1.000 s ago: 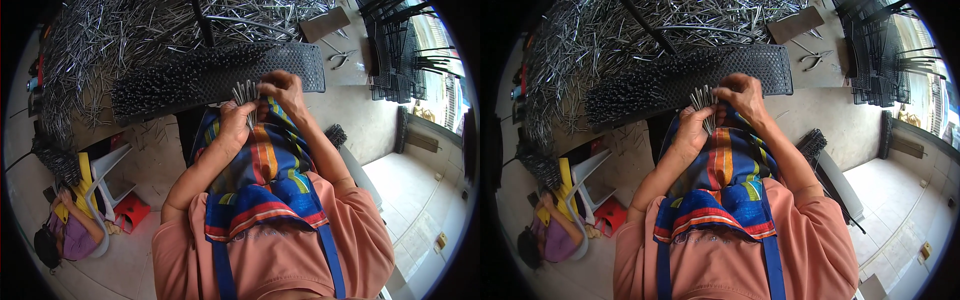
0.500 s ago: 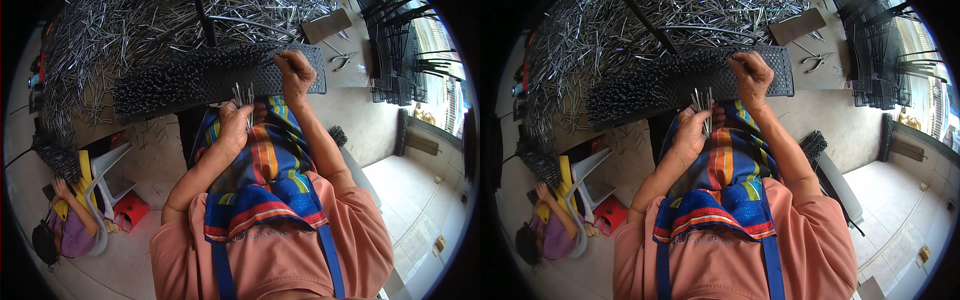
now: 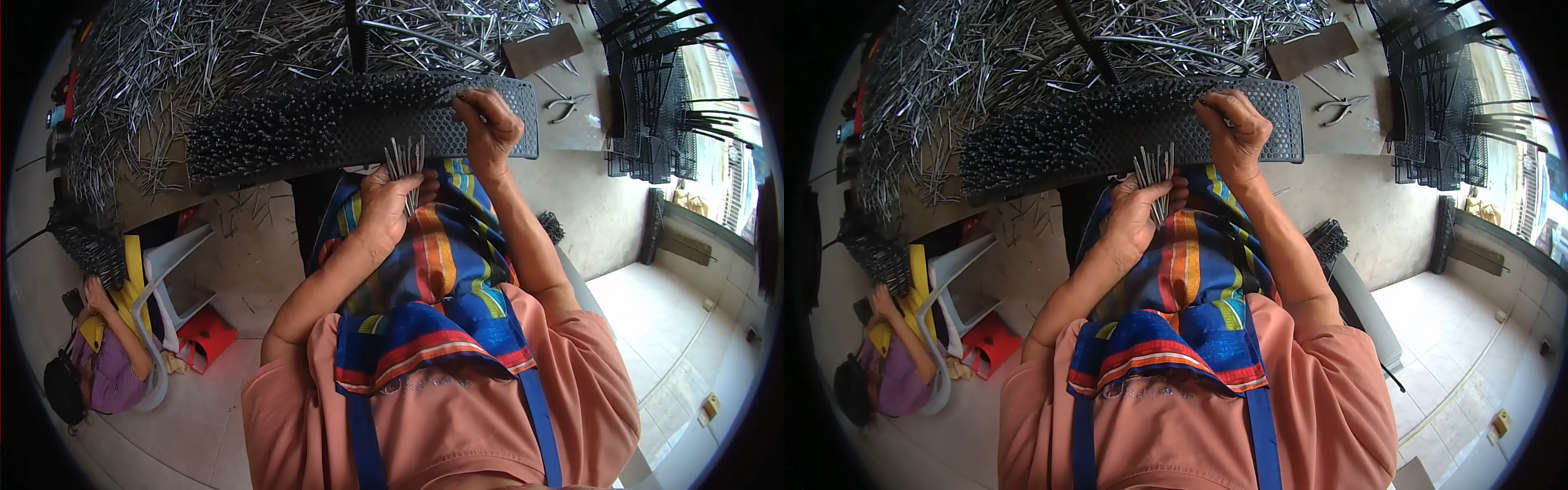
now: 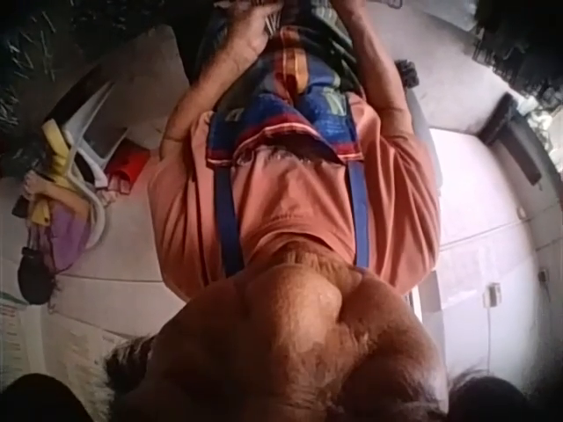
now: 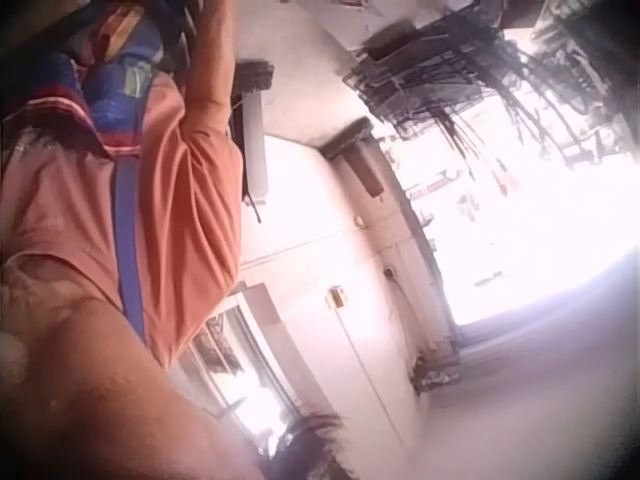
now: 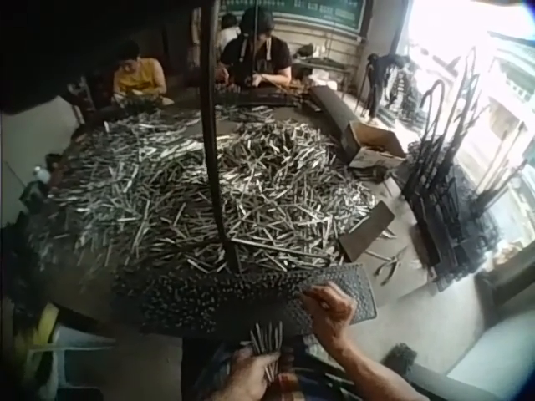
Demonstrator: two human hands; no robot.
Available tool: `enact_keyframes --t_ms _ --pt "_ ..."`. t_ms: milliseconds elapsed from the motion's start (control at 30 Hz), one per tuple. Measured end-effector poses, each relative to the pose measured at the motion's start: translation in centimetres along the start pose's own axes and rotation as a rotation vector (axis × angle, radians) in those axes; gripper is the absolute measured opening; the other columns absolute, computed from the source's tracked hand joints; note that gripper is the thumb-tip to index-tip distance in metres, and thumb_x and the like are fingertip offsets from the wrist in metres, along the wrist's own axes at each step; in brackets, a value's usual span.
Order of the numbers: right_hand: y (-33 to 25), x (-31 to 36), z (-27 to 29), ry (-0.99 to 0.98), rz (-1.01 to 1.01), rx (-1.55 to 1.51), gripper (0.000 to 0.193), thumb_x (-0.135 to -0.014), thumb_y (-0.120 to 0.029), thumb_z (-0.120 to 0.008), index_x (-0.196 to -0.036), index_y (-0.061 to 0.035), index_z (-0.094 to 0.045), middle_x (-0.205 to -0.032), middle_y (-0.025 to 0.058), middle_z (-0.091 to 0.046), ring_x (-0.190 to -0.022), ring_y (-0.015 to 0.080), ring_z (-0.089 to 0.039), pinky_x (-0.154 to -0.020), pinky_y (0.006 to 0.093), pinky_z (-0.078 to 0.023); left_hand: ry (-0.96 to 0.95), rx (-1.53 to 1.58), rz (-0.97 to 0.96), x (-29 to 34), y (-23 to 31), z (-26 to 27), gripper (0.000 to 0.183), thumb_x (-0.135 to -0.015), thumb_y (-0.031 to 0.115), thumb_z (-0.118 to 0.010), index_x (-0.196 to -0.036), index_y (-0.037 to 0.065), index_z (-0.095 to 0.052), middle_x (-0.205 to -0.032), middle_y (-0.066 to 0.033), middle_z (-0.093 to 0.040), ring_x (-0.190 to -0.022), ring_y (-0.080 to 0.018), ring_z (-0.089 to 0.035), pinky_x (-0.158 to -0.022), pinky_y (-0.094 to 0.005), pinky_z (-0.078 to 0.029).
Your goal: Organizing bundles of thin metal rods by inserting them into a perforated plate at a workbench.
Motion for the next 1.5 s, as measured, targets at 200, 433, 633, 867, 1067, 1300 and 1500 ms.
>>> enact_keyframes --t_ms 200,433,633,867,1067,1300,1500 --pt "1.6 1.0 -0.9 -0.081 0.01 0.141 0.013 -0.076 0.009 -0.072 -0.088 0.0038 -0.068 -0.079 0.0065 -0.065 -0.065 0.0105 -0.061 -0.057 0.0229 -0.047 0.016 -0.027 -0.009 0.2 0.2 0.1 0.019 -0.086 -0.004 -0.06 -0.103 0.005 -0.063 -0.089 -0.0106 -0.07 -0.074 -0.0191 -0.069 -0.062 -0.0305 -0.056" --pt "1.1 0.4 -1.1 -0.044 -0.019 0.323 0.012 -0.077 0.003 -0.074 -0.087 0.0 -0.07 -0.077 0.0061 -0.065 -0.065 0.0113 -0.061 -0.058 0.0254 -0.047 -0.002 0.009 -0.012 0.4 0.3 0.3 0.015 -0.087 -0.001 -0.061 -0.101 0.006 -0.063 -0.088 -0.0098 -0.07 -0.073 -0.0181 -0.068 -0.062 -0.0297 -0.055" --pt "1.8 1.0 -1.3 -0.078 -0.082 0.429 0.013 -0.081 -0.001 -0.071 -0.094 -0.0018 -0.072 -0.075 0.0073 -0.066 -0.065 0.0108 -0.061 -0.059 0.0261 -0.047 -0.017 0.076 0.04 0.1 0.2 0.9 0.014 -0.087 0.0 -0.061 -0.101 0.004 -0.064 -0.09 -0.011 -0.071 -0.075 -0.0189 -0.068 -0.065 -0.0309 -0.057" --pt "3.4 0.8 -0.7 0.019 -0.231 0.291 0.014 -0.079 0.0 -0.073 -0.093 -0.0017 -0.073 -0.075 0.0054 -0.067 -0.066 0.0083 -0.06 -0.061 0.0234 -0.048 -0.042 0.143 0.07 0.2 0.1 1.4 0.018 -0.089 0.0 -0.061 -0.106 0.002 -0.064 -0.096 -0.0121 -0.07 -0.081 -0.0197 -0.068 -0.072 -0.0323 -0.057" --pt "3.0 1.2 -0.1 -0.067 -0.103 0.376 0.01 -0.077 0.0 -0.074 -0.086 -0.0014 -0.07 -0.071 0.0045 -0.066 -0.065 0.0061 -0.058 -0.06 0.0222 -0.047 -0.043 0.149 0.071 -0.1 0.1 1.5 0.018 -0.088 -0.001 -0.061 -0.105 0.002 -0.064 -0.096 -0.0122 -0.07 -0.081 -0.0201 -0.068 -0.073 -0.032 -0.058" --pt "1.5 -0.1 -0.1 -0.005 -0.135 0.365 0.012 -0.075 -0.002 -0.075 -0.086 -0.0023 -0.069 -0.072 0.0036 -0.061 -0.061 0.0074 -0.055 -0.057 0.0234 -0.045 -0.008 0.147 0.092 -0.5 0.2 1.4 0.018 -0.086 -0.004 -0.06 -0.103 0.002 -0.062 -0.092 -0.0133 -0.07 -0.079 -0.0206 -0.069 -0.069 -0.0319 -0.059" --pt "0.3 -2.2 -1.9 -0.197 0.078 0.654 0.014 -0.076 -0.008 -0.073 -0.09 -0.0087 -0.071 -0.075 0.0067 -0.061 -0.061 0.0218 -0.063 -0.056 0.0311 -0.048 -0.017 0.149 0.085 -0.8 -0.1 1.2 0.018 -0.085 -0.005 -0.06 -0.102 0.002 -0.063 -0.091 -0.0138 -0.071 -0.077 -0.0219 -0.069 -0.069 -0.0329 -0.059"
Point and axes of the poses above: each hand's wrist, its own x-axis away from the middle knuckle, its own z-axis out of the back of the hand, y = z × x, the point moved 7 cm from there along -x, towards the middle knuckle
